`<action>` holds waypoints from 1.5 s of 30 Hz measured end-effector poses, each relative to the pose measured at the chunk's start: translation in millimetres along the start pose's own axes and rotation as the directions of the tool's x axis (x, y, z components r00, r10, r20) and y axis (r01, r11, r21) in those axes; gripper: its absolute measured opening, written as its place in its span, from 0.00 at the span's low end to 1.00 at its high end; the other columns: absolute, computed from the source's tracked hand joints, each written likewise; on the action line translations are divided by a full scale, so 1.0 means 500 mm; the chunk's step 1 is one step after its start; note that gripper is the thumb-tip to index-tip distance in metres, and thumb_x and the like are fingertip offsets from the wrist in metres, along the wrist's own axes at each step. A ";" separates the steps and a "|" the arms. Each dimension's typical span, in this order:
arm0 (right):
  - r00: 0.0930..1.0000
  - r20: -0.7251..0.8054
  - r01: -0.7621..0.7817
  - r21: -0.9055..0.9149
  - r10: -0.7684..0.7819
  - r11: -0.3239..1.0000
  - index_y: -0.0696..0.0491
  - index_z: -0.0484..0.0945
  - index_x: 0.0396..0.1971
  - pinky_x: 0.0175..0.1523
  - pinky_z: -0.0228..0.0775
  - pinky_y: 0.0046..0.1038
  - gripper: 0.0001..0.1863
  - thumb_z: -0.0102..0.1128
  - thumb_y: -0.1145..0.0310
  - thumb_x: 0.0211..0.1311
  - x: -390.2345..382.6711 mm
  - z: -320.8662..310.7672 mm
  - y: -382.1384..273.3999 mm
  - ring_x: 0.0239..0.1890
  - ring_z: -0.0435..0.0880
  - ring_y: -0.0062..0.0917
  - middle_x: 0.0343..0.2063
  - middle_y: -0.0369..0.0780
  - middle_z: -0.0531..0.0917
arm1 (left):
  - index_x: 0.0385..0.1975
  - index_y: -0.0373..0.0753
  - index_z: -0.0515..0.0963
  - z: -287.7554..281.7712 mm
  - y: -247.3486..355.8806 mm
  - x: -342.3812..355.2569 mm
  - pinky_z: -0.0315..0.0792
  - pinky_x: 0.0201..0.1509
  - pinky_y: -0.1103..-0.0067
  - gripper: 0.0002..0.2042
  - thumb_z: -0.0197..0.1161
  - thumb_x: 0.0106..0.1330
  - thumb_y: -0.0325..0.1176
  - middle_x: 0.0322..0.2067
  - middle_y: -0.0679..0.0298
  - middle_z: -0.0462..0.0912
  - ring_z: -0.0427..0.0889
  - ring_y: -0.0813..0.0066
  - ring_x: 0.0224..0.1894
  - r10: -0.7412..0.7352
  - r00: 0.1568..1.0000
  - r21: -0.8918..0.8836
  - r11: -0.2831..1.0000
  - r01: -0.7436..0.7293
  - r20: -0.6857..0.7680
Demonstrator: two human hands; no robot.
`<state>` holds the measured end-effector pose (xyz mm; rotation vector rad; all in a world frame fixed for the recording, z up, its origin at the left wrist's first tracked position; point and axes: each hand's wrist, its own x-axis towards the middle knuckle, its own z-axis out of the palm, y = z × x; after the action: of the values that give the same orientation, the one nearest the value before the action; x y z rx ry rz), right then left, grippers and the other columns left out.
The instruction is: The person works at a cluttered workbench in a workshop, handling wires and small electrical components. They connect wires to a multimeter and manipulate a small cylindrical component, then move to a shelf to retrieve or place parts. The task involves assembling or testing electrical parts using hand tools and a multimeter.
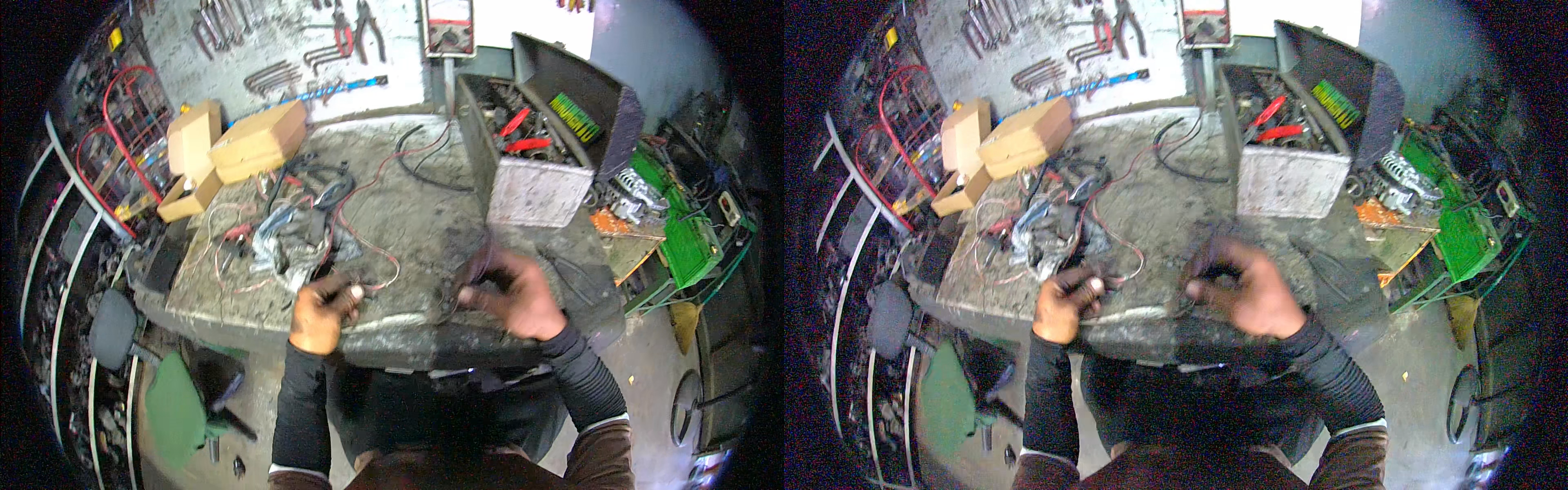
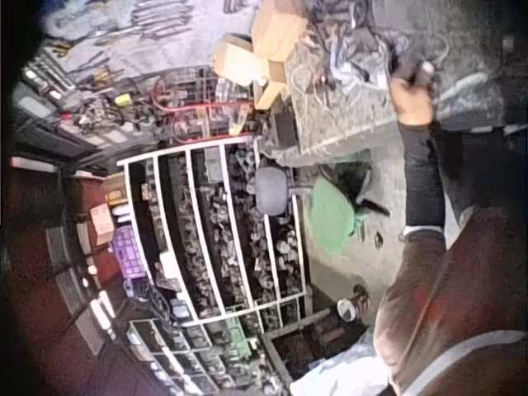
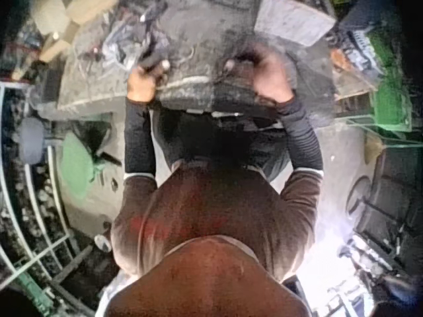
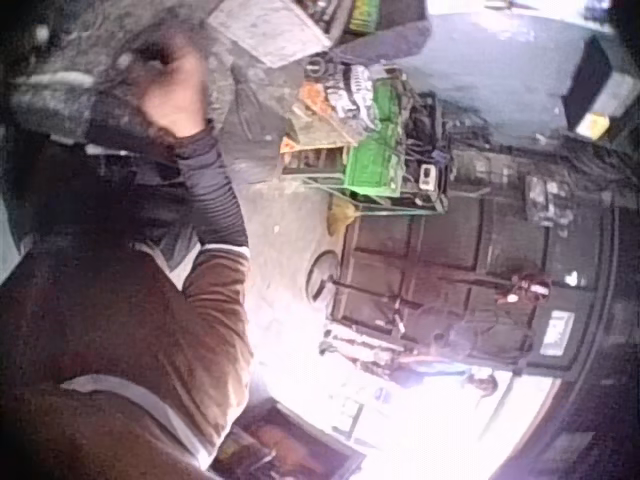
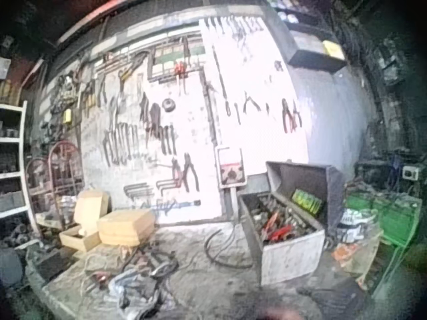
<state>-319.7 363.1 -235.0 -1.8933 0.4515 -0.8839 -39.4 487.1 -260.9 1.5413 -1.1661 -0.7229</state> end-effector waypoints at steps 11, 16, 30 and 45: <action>0.986 -0.002 0.164 -0.058 -0.164 0.985 0.59 0.85 0.41 0.49 0.76 0.30 0.11 0.67 0.69 0.62 0.140 0.148 -0.012 0.41 0.86 0.27 0.38 0.44 0.88 | 0.40 0.28 0.84 -0.002 0.120 0.014 0.73 0.56 0.74 0.13 0.65 0.66 0.34 0.49 0.51 0.85 0.83 0.66 0.48 0.214 0.969 -0.280 0.944 -0.173 0.121; 0.985 -0.172 0.023 0.108 -0.004 0.994 0.59 0.84 0.42 0.51 0.76 0.31 0.12 0.66 0.68 0.64 0.119 0.162 -0.038 0.41 0.87 0.28 0.37 0.45 0.88 | 0.46 0.27 0.83 0.020 0.142 0.053 0.74 0.50 0.76 0.15 0.65 0.69 0.33 0.42 0.55 0.88 0.83 0.71 0.42 0.210 0.976 -0.395 0.893 -0.216 -0.058; 0.761 0.051 0.377 -0.846 -0.647 0.377 0.58 0.82 0.42 0.51 0.76 0.37 0.18 0.64 0.78 0.47 0.102 -0.074 -0.138 0.44 0.84 0.43 0.39 0.47 0.84 | 0.54 0.26 0.76 -0.024 0.072 0.028 0.83 0.42 0.77 0.14 0.59 0.71 0.22 0.41 0.56 0.85 0.88 0.68 0.40 0.186 0.963 -0.264 0.936 -0.234 -0.195; 0.913 0.399 0.396 -0.810 -0.088 0.434 0.53 0.83 0.24 0.34 0.79 0.41 0.11 0.67 0.60 0.53 0.104 0.170 0.014 0.31 0.88 0.39 0.28 0.44 0.84 | 0.52 0.25 0.77 0.038 -0.026 -0.018 0.84 0.41 0.76 0.13 0.61 0.69 0.21 0.38 0.54 0.85 0.86 0.68 0.36 -0.049 0.964 -0.424 0.903 -0.069 -0.263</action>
<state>-221.2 378.9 -244.5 -3.1042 0.4932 -0.5116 -55.4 488.7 -279.7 1.2109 -0.7487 -0.6854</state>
